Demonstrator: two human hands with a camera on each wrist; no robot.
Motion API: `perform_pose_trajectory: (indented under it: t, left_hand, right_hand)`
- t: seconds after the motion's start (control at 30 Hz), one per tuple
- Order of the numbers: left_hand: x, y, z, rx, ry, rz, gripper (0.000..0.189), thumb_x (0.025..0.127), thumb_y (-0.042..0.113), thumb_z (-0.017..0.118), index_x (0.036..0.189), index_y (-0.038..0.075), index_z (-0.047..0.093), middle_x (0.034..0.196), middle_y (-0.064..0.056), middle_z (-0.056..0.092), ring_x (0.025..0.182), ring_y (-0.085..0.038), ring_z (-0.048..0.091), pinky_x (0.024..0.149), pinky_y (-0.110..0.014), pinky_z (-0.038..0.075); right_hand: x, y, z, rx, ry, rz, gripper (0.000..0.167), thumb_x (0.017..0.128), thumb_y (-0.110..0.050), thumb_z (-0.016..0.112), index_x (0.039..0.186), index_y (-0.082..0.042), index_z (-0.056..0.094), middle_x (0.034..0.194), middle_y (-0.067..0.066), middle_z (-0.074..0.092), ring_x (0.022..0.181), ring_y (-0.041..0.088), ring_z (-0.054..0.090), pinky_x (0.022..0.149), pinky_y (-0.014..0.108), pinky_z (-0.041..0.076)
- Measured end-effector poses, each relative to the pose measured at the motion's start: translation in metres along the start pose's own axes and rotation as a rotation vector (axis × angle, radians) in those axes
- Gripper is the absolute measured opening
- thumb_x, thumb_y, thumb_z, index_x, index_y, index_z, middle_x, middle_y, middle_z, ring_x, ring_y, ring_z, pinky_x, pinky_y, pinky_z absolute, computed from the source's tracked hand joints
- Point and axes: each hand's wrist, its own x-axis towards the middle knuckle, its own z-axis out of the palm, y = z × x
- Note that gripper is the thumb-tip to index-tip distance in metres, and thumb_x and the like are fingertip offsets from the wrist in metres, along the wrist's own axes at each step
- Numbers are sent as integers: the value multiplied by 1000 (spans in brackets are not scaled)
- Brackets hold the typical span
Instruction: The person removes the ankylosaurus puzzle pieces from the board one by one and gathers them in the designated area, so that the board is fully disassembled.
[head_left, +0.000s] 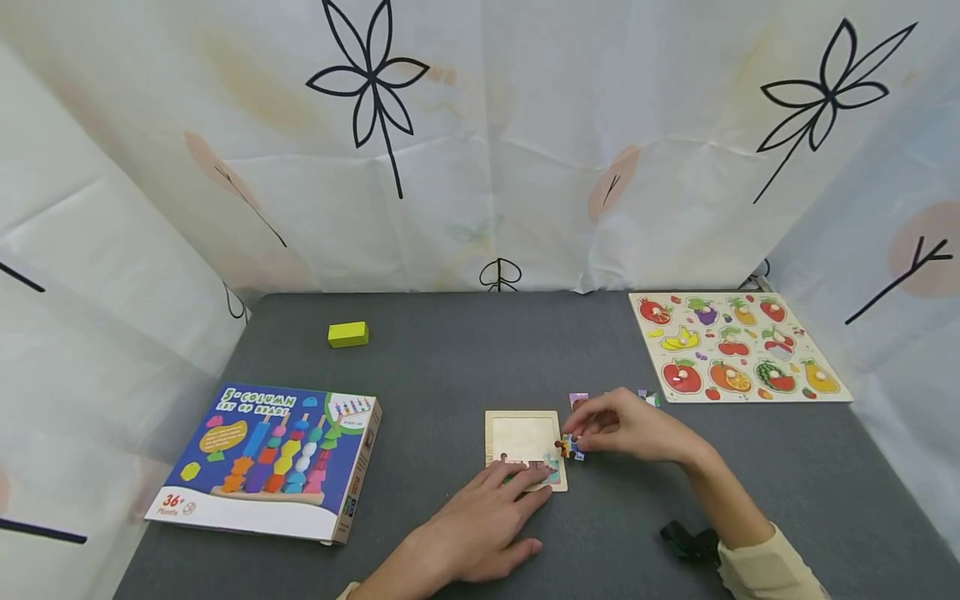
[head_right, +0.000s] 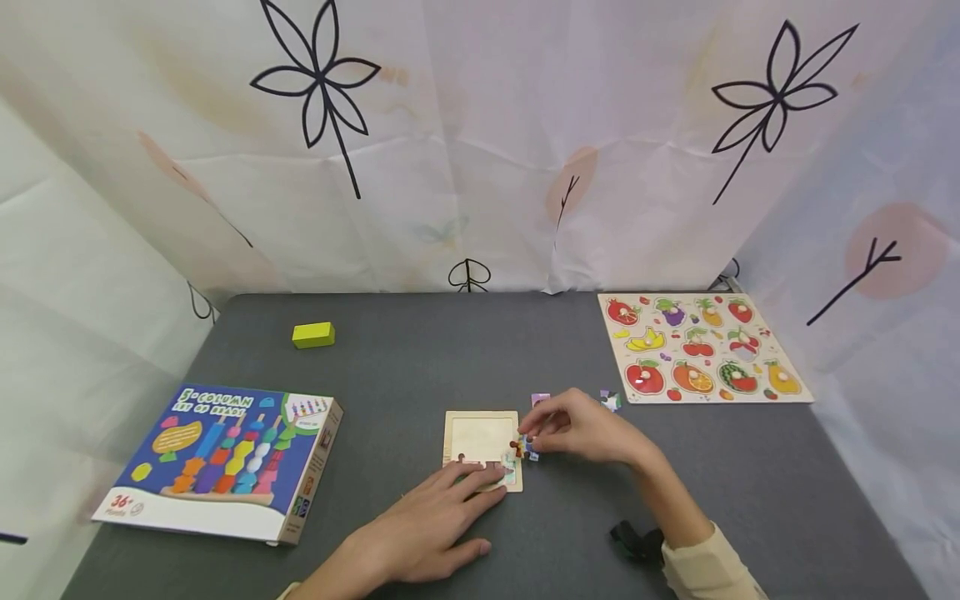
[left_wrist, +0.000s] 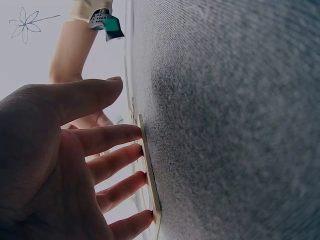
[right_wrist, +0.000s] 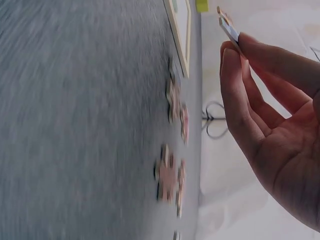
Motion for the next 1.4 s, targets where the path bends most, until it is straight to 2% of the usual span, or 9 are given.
perform_pose_trajectory:
  t: [0.3,0.47,0.67,0.93,1.2,1.4]
  left_hand:
    - [1,0,0,-10,-14,-8,57,107,51,64,154,20,59,168,4,48,150,-20,48,129,-41,41]
    - [1,-1,0,-14,-27,-7,57,107,51,62,155,20,59,169,4,47,151,-20,47,129,-41,40]
    - [2,-1,0,-17,-20,-4,57,107,51,63,155,19,59,170,3,47,151,-20,47,130,-41,40]
    - [1,0,1,-32,-33,-12,58,107,51,63,156,20,58,170,4,46,152,-20,47,130,-42,40]
    - [1,0,0,-38,-26,-11,58,107,50,63,156,20,58,170,4,47,151,-20,47,130,-42,40]
    - [1,0,0,-49,-35,-15,57,107,50,63,156,20,58,170,5,47,151,-20,47,130,-43,40]
  right_hand:
    - [-25,8,-21,-2,24,7,23,100,-8,77,121,1,77,112,20,79,87,13,76,80,24,63]
    - [-39,11,-29,-14,47,34,23,100,-9,77,121,0,77,114,19,79,92,6,75,82,23,63]
    - [-53,15,-40,-37,74,34,21,101,-9,76,121,-2,78,110,15,80,89,7,75,77,24,62]
    - [-71,30,-56,-43,98,79,23,103,-6,72,124,3,76,113,14,81,91,3,74,79,22,62]
    - [-79,43,-65,-75,101,144,25,103,-5,71,125,6,75,114,10,81,90,-1,70,78,21,61]
    - [-78,49,-65,-99,95,172,24,104,-3,69,123,7,76,115,16,80,90,-4,68,76,20,60]
